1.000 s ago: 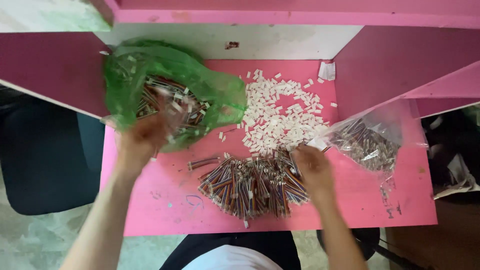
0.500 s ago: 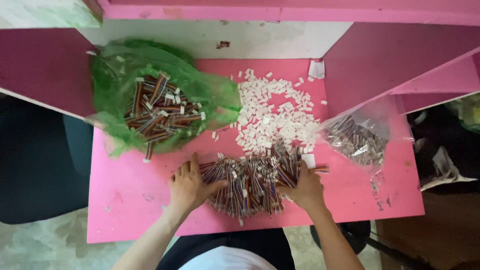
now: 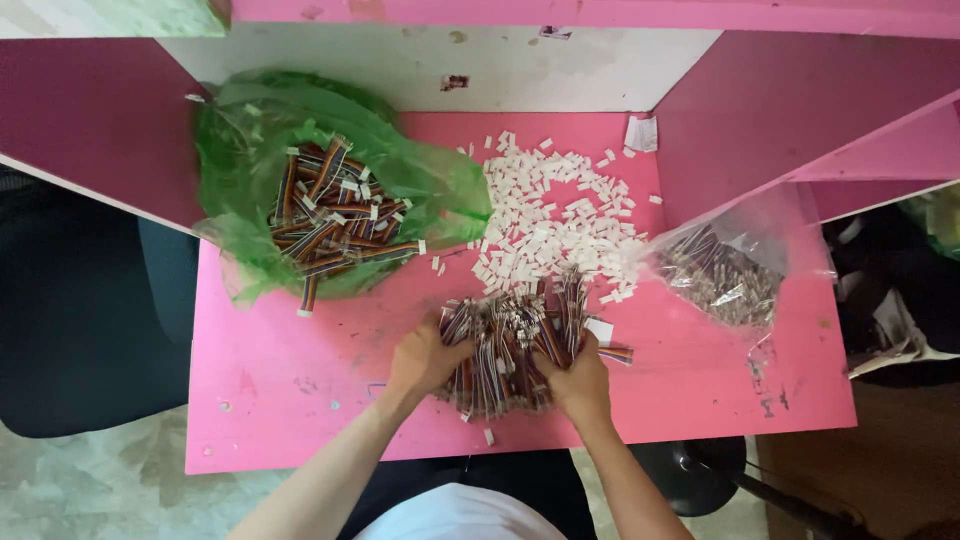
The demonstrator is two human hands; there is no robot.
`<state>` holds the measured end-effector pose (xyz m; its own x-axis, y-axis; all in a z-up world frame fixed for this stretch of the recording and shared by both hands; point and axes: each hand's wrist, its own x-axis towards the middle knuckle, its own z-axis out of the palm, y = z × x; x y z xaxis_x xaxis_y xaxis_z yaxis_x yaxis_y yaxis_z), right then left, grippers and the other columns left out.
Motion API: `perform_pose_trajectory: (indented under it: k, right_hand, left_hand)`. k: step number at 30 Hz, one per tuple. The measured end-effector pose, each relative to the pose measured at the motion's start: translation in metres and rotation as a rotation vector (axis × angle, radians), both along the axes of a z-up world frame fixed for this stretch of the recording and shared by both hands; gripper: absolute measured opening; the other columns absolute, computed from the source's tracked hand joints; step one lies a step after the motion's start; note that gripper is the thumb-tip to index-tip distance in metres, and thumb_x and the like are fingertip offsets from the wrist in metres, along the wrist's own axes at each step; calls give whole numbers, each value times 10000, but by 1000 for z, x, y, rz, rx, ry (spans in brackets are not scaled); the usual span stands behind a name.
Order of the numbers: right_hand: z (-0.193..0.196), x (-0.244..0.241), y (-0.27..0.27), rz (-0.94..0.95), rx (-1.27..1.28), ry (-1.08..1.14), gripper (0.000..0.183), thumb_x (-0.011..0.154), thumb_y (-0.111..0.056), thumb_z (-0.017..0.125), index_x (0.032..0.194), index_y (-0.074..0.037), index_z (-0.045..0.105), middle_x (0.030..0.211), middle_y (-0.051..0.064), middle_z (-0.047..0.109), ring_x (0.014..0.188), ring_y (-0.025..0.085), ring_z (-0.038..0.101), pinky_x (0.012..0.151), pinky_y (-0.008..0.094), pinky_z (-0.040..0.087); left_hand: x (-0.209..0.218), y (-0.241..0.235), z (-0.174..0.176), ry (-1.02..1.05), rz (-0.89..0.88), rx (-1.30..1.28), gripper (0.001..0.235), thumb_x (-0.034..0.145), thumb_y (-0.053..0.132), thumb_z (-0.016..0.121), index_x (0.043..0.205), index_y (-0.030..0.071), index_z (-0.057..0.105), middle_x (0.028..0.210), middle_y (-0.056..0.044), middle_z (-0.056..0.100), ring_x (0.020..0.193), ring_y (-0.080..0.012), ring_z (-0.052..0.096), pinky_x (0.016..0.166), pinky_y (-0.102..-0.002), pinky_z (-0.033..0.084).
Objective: The person repeatedly picks flat ribbon cables and small white plastic connectors from a pink work surface, aligns them, and presses the connector onto the cable end. Completed assemblies are placed into a green plastic bag. The person occasionally gathers and repositions loose connectors and cables to continue the process.
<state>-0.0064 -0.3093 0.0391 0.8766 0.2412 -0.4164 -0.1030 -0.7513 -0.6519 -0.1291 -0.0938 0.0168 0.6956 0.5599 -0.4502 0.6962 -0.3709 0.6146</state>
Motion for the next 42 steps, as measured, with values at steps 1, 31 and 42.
perform_pose_trajectory:
  k: [1, 31, 42]
  right_hand:
    - [-5, -3, 2, 0, 1, 0, 754, 720, -286, 857, 1336, -32, 504, 1165, 171, 746, 1081, 316, 723, 944, 401, 543]
    - [-13, 6, -79, -23, -248, -216, 217, 902, -210, 720, 1078, -84, 737, 982, 192, 720, 916, 340, 688, 802, 434, 549]
    - [-14, -66, -59, 940, 219, -339, 295, 840, -107, 696, 1134, -121, 676, 1024, 80, 668, 961, 315, 685, 815, 441, 584]
  left_hand:
    - [9, 2, 26, 0, 0, 1, 662, 759, 505, 779, 1197, 57, 567, 1012, -214, 726, 928, -431, 704, 818, -533, 555]
    - [6, 45, 18, -204, -77, 116, 315, 919, 380, 699, 1047, 96, 743, 1025, -154, 738, 986, -359, 705, 867, -474, 554]
    - [-19, 37, 47, -212, 54, 99, 280, 893, 263, 702, 1099, 75, 733, 1003, -148, 704, 780, -305, 731, 695, -435, 576]
